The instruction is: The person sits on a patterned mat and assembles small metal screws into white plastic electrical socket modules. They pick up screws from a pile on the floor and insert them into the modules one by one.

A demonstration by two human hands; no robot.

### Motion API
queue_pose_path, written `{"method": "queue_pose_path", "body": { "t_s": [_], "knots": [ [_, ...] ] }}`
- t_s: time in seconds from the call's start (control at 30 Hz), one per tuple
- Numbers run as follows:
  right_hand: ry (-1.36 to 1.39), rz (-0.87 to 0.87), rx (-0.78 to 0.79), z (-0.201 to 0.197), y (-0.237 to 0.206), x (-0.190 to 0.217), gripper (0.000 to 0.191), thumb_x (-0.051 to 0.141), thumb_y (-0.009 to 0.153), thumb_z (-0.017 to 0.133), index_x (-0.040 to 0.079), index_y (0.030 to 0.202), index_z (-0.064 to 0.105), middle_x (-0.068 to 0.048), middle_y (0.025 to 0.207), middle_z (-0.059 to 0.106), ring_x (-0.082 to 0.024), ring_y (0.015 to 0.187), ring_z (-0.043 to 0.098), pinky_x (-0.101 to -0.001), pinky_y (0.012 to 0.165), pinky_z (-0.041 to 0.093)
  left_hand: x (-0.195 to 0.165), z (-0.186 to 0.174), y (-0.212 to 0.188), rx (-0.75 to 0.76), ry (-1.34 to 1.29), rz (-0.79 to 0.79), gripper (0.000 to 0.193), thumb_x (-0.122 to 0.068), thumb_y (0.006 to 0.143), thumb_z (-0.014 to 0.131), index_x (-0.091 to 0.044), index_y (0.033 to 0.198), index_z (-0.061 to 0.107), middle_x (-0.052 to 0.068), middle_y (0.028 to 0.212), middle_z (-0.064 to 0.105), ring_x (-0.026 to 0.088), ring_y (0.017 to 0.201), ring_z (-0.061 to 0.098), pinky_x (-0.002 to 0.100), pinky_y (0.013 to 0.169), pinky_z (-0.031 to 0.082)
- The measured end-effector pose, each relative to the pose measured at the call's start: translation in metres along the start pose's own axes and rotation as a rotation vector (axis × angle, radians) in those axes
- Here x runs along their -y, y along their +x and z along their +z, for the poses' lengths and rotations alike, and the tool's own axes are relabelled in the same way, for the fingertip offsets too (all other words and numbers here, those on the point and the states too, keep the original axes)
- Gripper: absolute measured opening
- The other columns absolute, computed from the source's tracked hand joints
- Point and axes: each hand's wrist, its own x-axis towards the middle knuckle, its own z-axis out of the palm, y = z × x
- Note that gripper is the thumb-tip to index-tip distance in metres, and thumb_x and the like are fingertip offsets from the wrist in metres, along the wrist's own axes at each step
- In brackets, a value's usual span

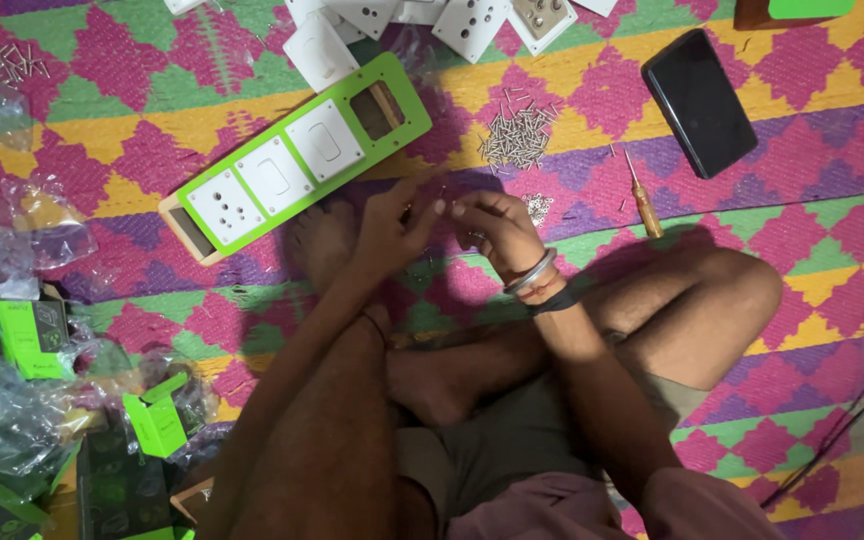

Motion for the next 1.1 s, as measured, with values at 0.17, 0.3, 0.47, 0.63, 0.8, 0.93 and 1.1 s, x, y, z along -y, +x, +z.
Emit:
{"method": "queue_pose_path", "body": {
  "t_s": [0.17,0.3,0.47,0.63,0.8,0.93,1.1],
  "knots": [
    [0.084,0.172,0.077,0.006,-0.002,0.018,0.010,0.010,0.099,0.068,0.000,0.098,0.069,-0.005,0.078,0.065,-0.015,0.068,0.060,-0.0290,0.061,0.047,0.007,0.001,0.002,0.145,-0.339,0.013,0.018,-0.009,0.107,0.065,-0.003,0.123,0.072,0.005,0.102,0.077,0.006,0.091,0.068,0.029,0.080,0.056],
    [0.054,0.223,-0.025,0.014,-0.008,0.023,0.015,0.016,0.096,0.064,0.002,0.098,0.071,-0.004,0.076,0.066,-0.015,0.067,0.061,-0.0280,0.060,0.048,0.009,0.003,0.003,0.036,0.006,0.003,0.014,-0.009,0.098,0.070,-0.004,0.110,0.074,0.004,0.074,0.068,0.009,0.062,0.054,0.030,0.056,0.044],
    [0.033,0.042,0.001,0.016,-0.003,0.012,0.011,0.010,0.098,0.066,0.003,0.104,0.072,-0.001,0.080,0.066,-0.009,0.068,0.058,-0.0244,0.063,0.047,0.017,0.005,0.001,-0.016,0.104,0.047,0.013,-0.014,0.099,0.067,-0.002,0.099,0.064,0.007,0.067,0.058,0.008,0.057,0.053,0.030,0.053,0.042],
    [-0.568,-0.191,-0.068,0.015,0.001,0.001,0.009,0.009,0.100,0.070,0.000,0.101,0.071,0.004,0.079,0.063,-0.002,0.068,0.052,-0.0201,0.058,0.041,0.045,0.013,0.004,0.053,-0.096,-0.181,0.035,-0.029,0.109,0.057,-0.001,0.088,0.063,0.001,0.067,0.054,0.006,0.061,0.047,0.029,0.054,0.038],
    [-0.783,-0.299,-0.002,0.021,-0.007,0.005,0.009,0.009,0.097,0.072,0.001,0.100,0.070,0.003,0.080,0.068,-0.002,0.070,0.056,-0.0202,0.061,0.047,0.069,0.019,0.005,0.158,-0.365,-0.321,0.047,-0.039,0.110,0.049,-0.004,0.083,0.064,-0.004,0.069,0.058,0.004,0.062,0.049,0.025,0.055,0.039],
    [-0.876,-0.348,-0.003,0.027,-0.008,0.003,0.011,0.010,0.095,0.073,0.000,0.100,0.071,0.001,0.078,0.068,-0.003,0.068,0.056,-0.0216,0.060,0.048,0.076,0.018,0.006,0.155,-0.428,-0.435,0.052,-0.043,0.109,0.048,-0.006,0.076,0.063,-0.001,0.064,0.058,0.006,0.056,0.051,0.026,0.051,0.039],
    [-0.479,-0.204,0.012,0.007,0.001,-0.003,0.009,0.012,0.100,0.068,0.003,0.102,0.071,0.000,0.083,0.071,-0.006,0.071,0.060,-0.0231,0.061,0.048,0.076,0.015,0.007,0.109,-0.419,-0.568,0.051,-0.046,0.105,0.049,-0.008,0.073,0.061,0.000,0.058,0.054,0.009,0.048,0.050,0.026,0.045,0.037]
  ]
}}
